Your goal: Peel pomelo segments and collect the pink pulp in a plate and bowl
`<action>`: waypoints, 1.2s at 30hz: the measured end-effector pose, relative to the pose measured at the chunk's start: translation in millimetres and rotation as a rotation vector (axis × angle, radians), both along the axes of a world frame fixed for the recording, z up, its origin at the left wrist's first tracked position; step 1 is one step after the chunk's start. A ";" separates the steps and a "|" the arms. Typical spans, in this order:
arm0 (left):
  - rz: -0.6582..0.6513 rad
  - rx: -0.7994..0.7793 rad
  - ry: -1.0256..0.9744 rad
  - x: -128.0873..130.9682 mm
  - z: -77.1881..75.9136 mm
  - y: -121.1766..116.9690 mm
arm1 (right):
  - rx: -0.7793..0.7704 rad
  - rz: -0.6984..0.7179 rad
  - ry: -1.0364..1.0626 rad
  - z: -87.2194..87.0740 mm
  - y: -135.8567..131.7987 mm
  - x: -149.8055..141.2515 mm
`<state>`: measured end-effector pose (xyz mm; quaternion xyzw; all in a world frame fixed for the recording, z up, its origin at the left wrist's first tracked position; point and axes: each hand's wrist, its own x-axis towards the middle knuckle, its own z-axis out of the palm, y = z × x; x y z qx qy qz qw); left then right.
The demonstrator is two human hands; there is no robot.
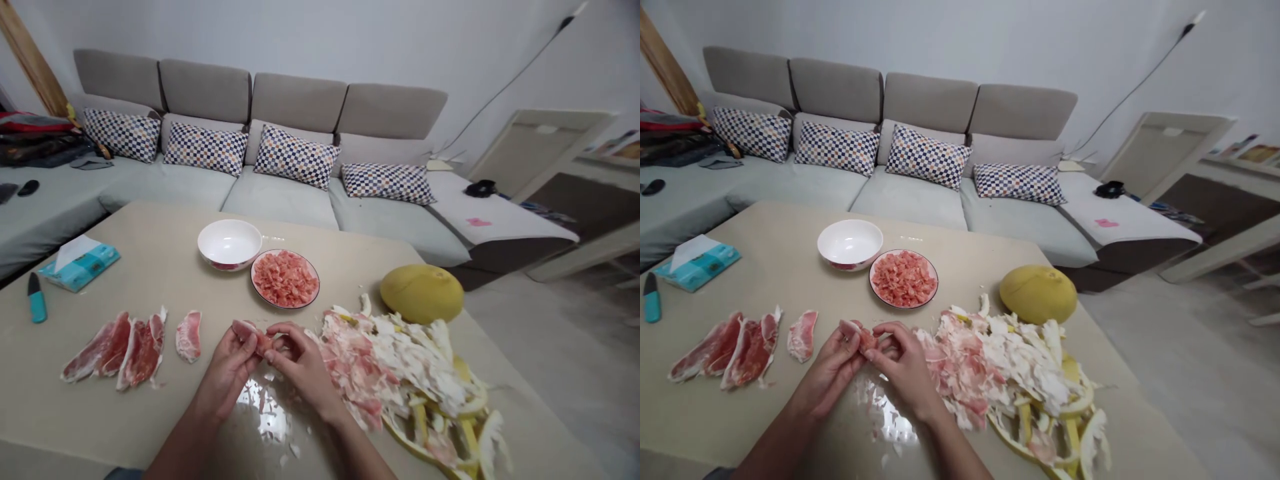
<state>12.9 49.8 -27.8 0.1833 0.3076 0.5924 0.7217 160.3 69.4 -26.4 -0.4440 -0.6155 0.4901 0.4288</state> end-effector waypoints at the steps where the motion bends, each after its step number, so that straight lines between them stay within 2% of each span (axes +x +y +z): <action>1: -0.007 -0.008 0.014 0.4 0.0 0.0 | 0.001 -0.003 0.029 0.4 -0.8 0.0; 8: -0.010 -0.038 0.086 0.5 1.0 -1.4 | -0.015 0.004 0.081 2.8 -4.0 3.9; 20: 0.071 0.020 0.169 1.9 -0.1 -3.1 | 0.124 -0.024 0.005 -1.5 -0.9 6.1; 24: 0.076 0.034 0.170 1.2 -1.0 -1.7 | 0.014 -0.016 0.109 -4.0 0.4 3.8; 31: 0.119 0.030 0.169 1.6 -1.7 -0.6 | -0.296 -0.011 0.317 -15.9 3.5 1.4; 36: 0.147 0.035 0.219 2.0 -0.6 -1.1 | -0.365 -0.022 0.399 -16.3 3.1 -2.1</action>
